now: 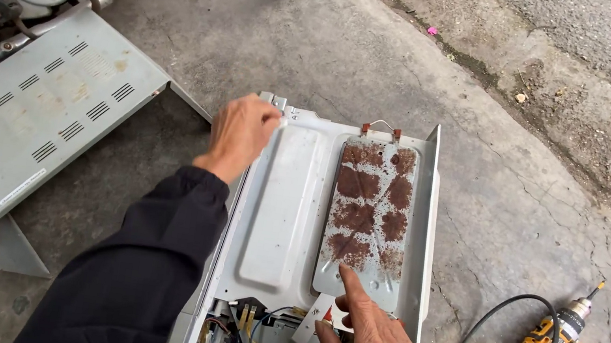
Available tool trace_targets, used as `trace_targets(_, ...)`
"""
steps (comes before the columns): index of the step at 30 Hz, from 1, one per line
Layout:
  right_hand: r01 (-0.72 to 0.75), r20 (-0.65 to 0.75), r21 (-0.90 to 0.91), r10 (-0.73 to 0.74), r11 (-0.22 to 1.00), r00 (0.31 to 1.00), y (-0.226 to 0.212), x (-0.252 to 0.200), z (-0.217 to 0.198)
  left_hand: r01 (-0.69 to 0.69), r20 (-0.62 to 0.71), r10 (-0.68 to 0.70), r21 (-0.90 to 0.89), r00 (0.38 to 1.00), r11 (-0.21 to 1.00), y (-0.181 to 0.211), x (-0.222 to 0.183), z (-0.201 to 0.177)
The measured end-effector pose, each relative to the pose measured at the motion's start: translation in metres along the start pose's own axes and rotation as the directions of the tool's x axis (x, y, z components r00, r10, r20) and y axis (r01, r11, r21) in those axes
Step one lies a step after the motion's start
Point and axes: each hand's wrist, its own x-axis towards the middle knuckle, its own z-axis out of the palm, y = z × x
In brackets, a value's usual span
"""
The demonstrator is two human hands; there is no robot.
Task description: Disassembling a microwave oven to access and repair internal components
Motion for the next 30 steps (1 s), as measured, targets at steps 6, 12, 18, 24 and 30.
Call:
trace_targets(6, 0.11, 0.051, -0.021, -0.109, 0.994, 0.993, -0.007, -0.001, 0.007, -0.158, -0.078, 0.193, 0.328, 0.978, 0.932, -0.025, 0.007, 0.052)
trace_targets(12, 0.159, 0.055, -0.068, -0.155, 0.985, 0.986, -0.003, -0.002, 0.007, -0.139, 0.144, 0.055, 0.675, 0.988, 0.725, -0.011, 0.04, 0.067)
trace_targets(18, 0.154, 0.071, -0.095, -0.147, 0.984, 0.987, 0.002, -0.007, -0.003, -0.171, 0.177, 0.076, 0.621, 0.981, 0.765, 0.004, 0.009, 0.047)
trace_targets(24, 0.26, -0.037, -0.038, -0.262, 0.965, 0.964, 0.002, -0.013, -0.01, -0.16, 0.116, 0.12, 0.441, 0.986, 0.883, -0.004, -0.094, 0.027)
trace_targets(30, 0.196, 0.177, 0.004, -0.194, 0.981, 0.965, -0.029, -0.016, -0.043, -0.242, -0.008, 0.256, 0.301, 0.967, 0.922, -0.007, -0.181, -0.001)
